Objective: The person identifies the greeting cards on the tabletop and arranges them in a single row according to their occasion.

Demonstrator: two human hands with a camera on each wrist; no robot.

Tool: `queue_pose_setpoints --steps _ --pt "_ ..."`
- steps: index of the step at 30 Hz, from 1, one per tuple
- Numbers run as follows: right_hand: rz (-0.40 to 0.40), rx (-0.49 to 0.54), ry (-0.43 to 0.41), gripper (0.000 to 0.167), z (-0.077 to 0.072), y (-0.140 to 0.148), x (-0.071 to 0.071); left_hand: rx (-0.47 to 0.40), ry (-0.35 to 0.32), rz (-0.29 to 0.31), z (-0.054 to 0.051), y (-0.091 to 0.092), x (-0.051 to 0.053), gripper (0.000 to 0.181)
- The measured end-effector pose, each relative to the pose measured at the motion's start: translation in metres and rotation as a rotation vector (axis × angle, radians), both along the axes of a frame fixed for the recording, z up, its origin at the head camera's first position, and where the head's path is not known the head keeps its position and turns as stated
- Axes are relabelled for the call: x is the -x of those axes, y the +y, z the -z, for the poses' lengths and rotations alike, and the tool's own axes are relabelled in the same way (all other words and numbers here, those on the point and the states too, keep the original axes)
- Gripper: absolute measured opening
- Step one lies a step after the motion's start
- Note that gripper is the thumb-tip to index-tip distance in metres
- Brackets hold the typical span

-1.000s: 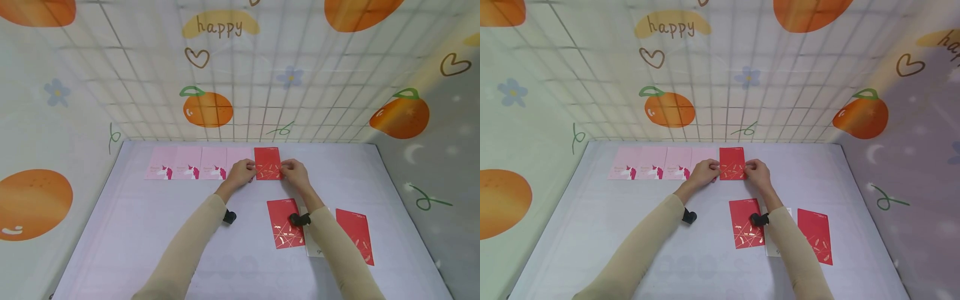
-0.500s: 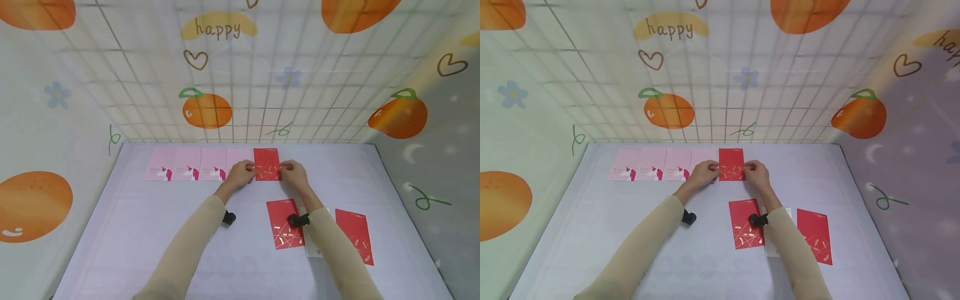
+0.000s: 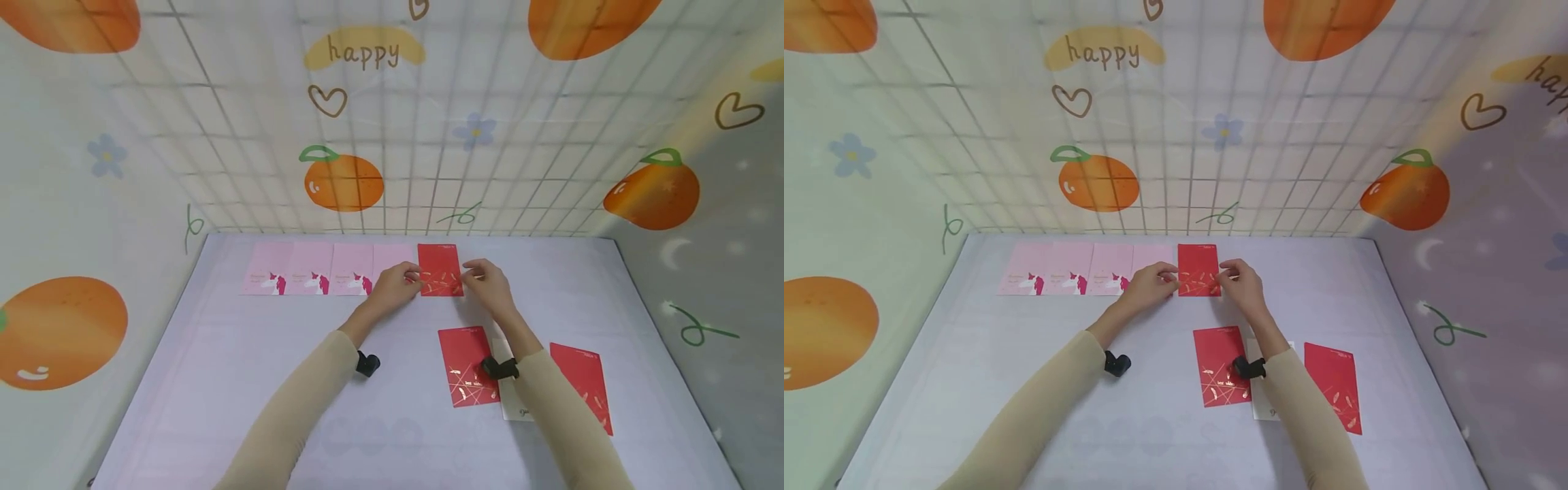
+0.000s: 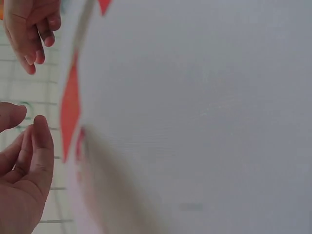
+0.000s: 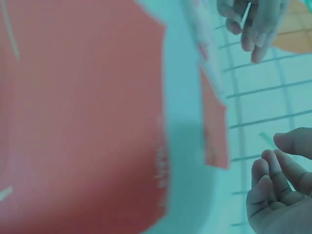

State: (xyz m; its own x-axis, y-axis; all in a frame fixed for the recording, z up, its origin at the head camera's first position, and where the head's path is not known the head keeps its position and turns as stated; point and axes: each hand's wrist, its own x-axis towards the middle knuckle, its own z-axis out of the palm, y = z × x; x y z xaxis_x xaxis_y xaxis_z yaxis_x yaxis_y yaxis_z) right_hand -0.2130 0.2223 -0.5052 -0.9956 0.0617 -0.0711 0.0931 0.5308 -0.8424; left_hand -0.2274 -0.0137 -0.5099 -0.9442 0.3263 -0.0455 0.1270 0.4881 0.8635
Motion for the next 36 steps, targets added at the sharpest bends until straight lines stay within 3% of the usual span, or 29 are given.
queue_pose_setpoints --steps 8,16,25,36 --pt "-0.024 -0.022 0.14 0.034 -0.029 -0.001 -0.036 -0.07 0.009 0.035 -0.024 -0.015 -0.031 0.039" --pt "-0.055 0.007 0.228 0.035 -0.043 -0.001 -0.069 -0.106 0.044 0.045 -0.042 -0.031 -0.063 0.037" --pt "-0.059 0.048 0.297 0.032 -0.052 -0.002 -0.103 -0.117 0.061 0.041 -0.046 -0.044 -0.096 0.034" --pt "-0.028 0.102 0.285 0.031 -0.052 -0.011 -0.132 -0.174 0.022 0.017 -0.043 -0.057 -0.135 0.031"
